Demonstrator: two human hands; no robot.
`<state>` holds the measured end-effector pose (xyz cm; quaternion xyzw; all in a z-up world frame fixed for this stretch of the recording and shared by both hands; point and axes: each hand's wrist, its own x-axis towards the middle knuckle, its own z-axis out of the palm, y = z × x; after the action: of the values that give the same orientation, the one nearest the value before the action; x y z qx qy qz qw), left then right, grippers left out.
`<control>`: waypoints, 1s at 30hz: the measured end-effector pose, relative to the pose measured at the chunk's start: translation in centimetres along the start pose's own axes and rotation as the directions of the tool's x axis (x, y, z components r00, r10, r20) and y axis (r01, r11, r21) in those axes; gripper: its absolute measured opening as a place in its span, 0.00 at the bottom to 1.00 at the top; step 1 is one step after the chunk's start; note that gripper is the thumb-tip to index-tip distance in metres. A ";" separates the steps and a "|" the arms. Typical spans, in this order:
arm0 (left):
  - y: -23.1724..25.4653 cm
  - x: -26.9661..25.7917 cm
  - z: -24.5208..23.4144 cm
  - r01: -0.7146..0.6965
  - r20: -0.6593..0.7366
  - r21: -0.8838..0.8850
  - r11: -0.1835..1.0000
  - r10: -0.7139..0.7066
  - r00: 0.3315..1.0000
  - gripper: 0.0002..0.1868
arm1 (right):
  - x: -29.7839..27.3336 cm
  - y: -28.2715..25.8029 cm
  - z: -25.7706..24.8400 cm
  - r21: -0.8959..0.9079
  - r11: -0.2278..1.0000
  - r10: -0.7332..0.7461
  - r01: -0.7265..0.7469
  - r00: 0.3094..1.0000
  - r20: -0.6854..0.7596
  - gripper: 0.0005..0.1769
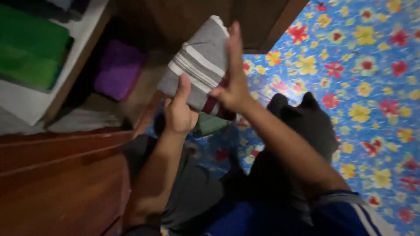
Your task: Folding sarongs and stacking them neatly on a shelf inside a wooden cupboard.
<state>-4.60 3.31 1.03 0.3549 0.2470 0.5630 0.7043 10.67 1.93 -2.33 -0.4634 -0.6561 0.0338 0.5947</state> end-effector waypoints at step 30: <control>1.9 0.2 1.7 0.037 -0.211 -0.071 0.997 -0.051 0.976 0.18 | 0.0 -1.5 -0.9 -0.267 0.948 -0.136 0.176 0.977 0.161 0.56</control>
<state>-4.48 3.38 3.59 0.2633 0.3096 0.5900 0.6976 10.54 0.61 -1.19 -0.4857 -0.7293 -0.0738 0.4763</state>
